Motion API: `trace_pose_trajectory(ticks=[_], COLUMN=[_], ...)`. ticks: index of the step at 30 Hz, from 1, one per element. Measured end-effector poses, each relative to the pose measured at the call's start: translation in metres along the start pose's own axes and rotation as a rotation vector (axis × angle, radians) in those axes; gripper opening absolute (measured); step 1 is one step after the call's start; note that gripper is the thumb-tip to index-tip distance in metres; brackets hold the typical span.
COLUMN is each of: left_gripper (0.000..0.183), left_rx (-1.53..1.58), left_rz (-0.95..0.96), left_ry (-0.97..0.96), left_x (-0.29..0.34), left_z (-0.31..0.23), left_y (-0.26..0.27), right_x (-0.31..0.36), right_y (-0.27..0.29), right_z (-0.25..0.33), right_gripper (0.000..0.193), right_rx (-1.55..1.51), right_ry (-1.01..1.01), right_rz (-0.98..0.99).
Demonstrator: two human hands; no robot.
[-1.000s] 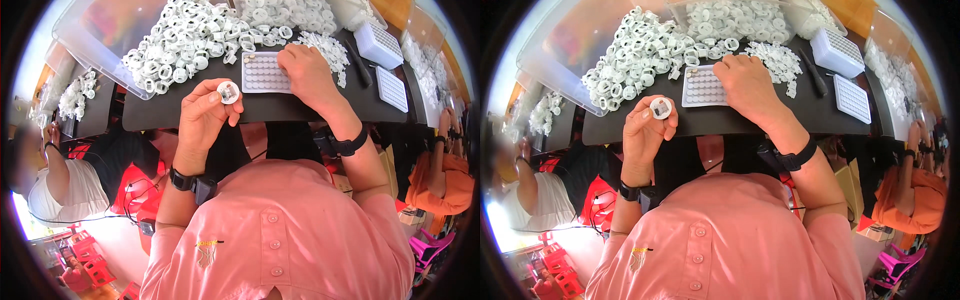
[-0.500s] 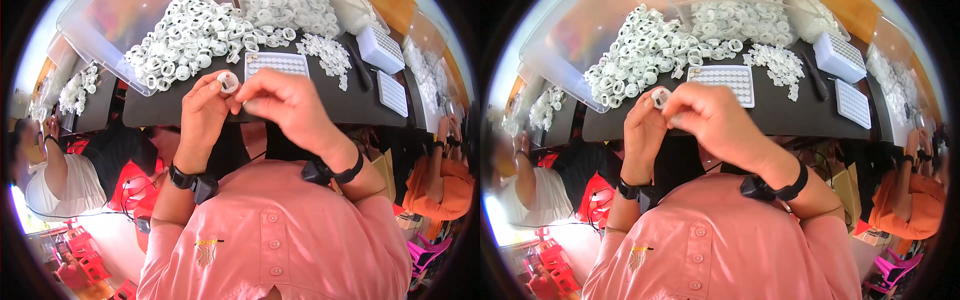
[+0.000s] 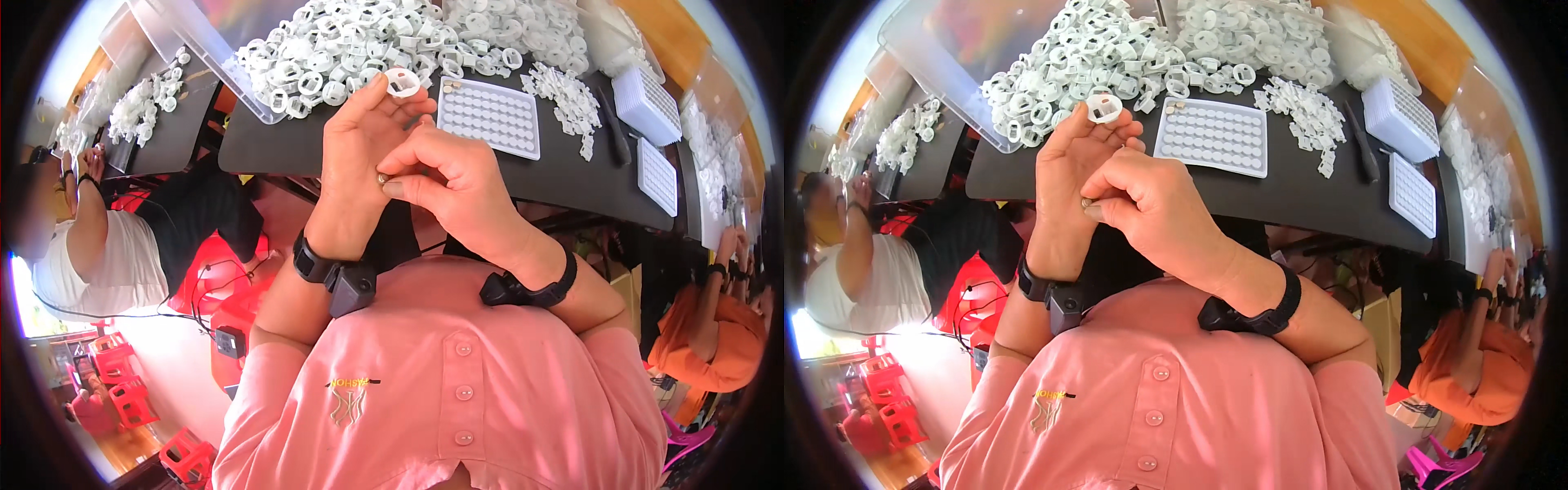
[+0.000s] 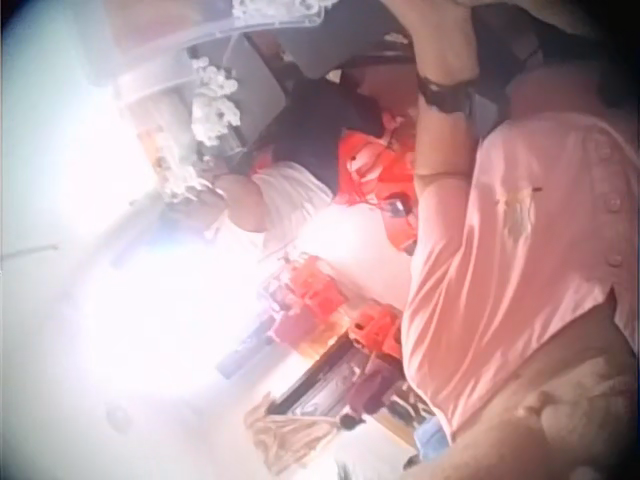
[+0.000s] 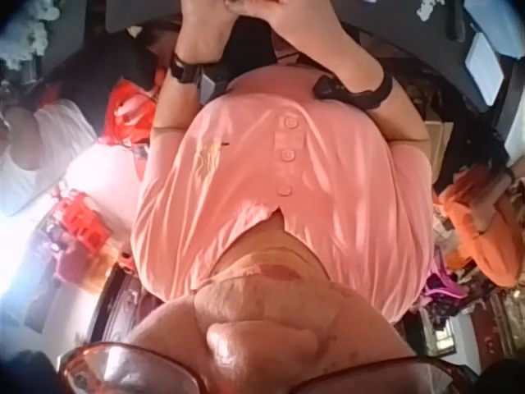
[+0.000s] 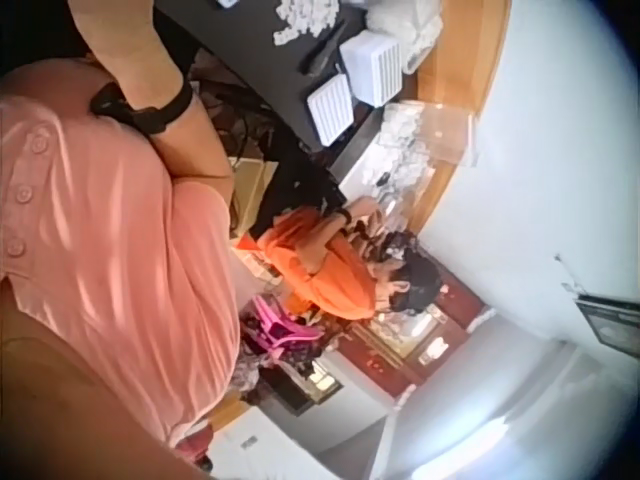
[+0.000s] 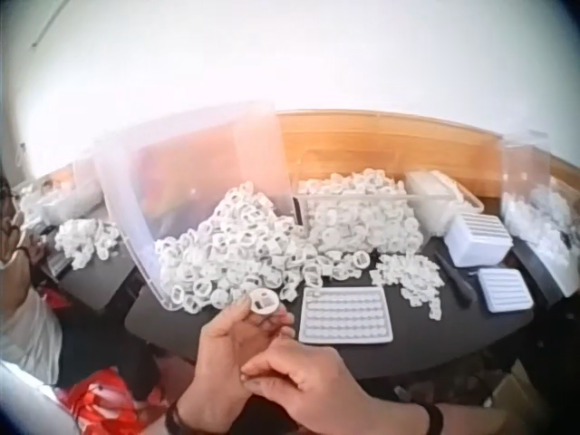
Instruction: Assembling small electronic components into white plastic housings and placing them in organized trays.
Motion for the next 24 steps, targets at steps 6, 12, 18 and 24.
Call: trace_pose_trajectory(ticks=[6,12,18,24], left_gripper=[0.027,0.028,0.026,0.026], left_rx=[0.005,-0.098,-0.128,-0.201], left_rz=[-0.027,-0.113,0.092,0.102], left_ry=[0.02,0.014,-0.077,-0.081], left_x=[-0.003,0.005,0.01,0.012], left_z=[0.005,0.008,0.005,0.006], left_y=[0.006,0.011,0.006,0.005], right_x=[0.001,0.004,-0.007,-0.01], right_y=[-0.002,0.008,0.044,0.033], right_z=[0.016,0.026,0.032,0.028], right_gripper=[0.013,0.02,0.02,0.021], right_rx=[0.238,0.413,0.626,0.773], right_ry=[0.202,0.244,0.319,0.384], right_rz=[-0.009,-0.071,-0.162,-0.123])
Point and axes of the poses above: each hand's wrist, its own x-axis away from the middle knuckle, its own y-axis out of the back of the hand, z = x × y, the point moved 10 cm from there along -x, towards the middle knuckle, and after that the axes turned 5 degrees about z, right-handed, at the moved point
